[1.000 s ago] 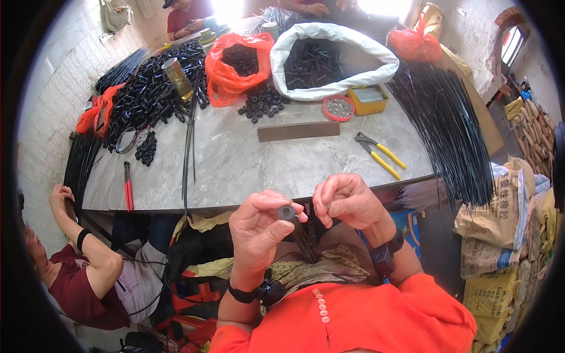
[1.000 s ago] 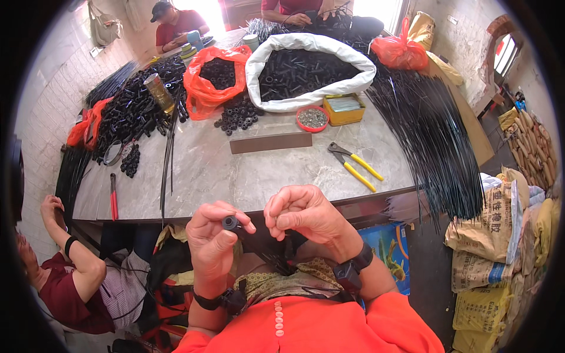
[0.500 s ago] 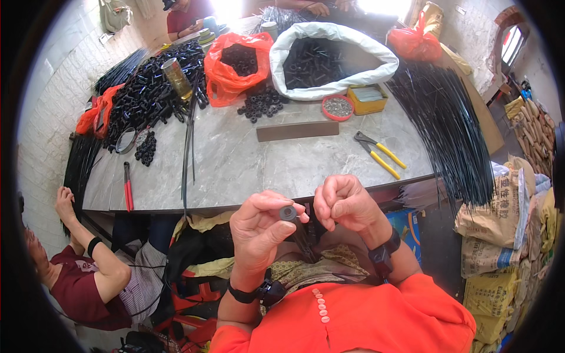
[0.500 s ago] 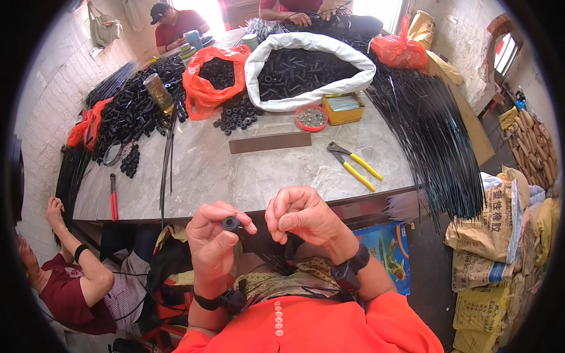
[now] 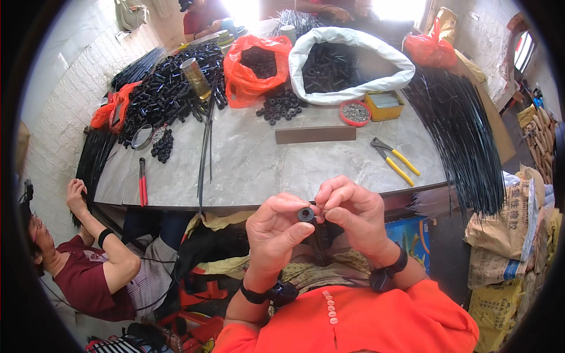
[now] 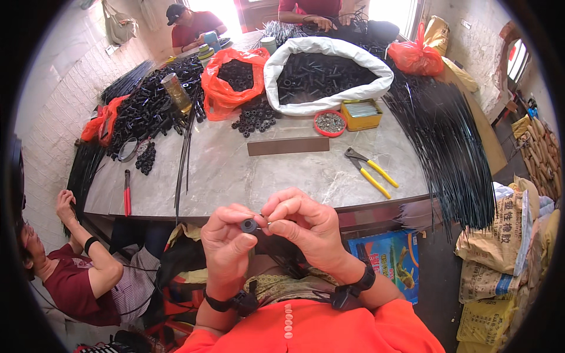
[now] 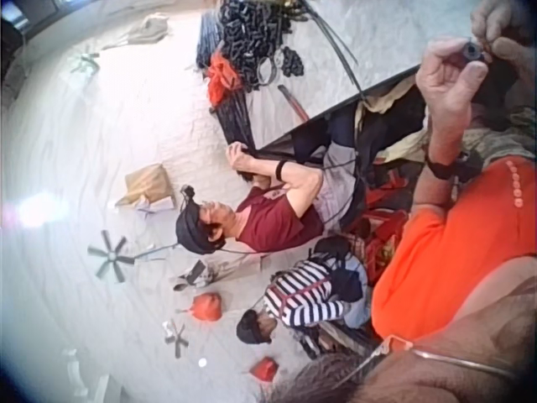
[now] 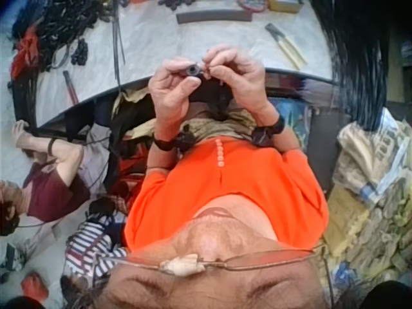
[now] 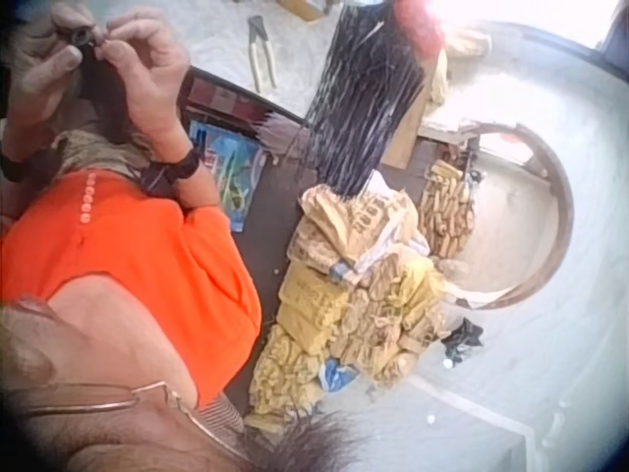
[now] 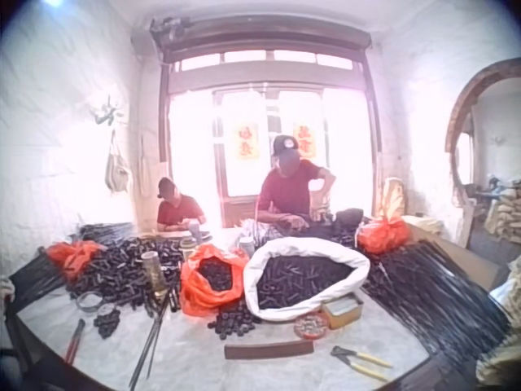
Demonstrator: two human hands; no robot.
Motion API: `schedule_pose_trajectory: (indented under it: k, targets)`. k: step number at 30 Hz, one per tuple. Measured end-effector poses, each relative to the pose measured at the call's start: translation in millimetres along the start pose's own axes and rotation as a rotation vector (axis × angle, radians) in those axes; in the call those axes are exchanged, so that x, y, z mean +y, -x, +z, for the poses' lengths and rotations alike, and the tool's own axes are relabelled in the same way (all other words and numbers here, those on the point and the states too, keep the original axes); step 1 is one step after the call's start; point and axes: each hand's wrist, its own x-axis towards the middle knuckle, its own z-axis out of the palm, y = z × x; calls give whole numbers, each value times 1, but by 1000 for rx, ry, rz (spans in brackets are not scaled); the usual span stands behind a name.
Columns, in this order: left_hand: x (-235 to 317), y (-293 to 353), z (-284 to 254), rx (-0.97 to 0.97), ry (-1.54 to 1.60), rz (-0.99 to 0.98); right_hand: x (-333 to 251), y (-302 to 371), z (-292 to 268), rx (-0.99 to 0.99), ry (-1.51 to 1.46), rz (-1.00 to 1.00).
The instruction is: The recorder uses pliers and hands to assemble small plastic connectors and wire ribs for umbrellas.
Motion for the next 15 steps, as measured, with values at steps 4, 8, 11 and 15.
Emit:
schedule_pose_trajectory:
  k: [4, 8, 11, 15]
  targets:
    - [0, 1, 3, 7, -7, 15, 3, 1, 3, 19, 27, -25]
    - [1, 2, 4, 47, -36, 24, 4, 2, 9, 14, 69, -60]
    - [3, 3, 6, 112, -62, -24, 5, 1, 10, 2, 45, -68]
    - [1, 3, 2, 59, -41, 21, 6, 0, 9, -3, 50, -60]
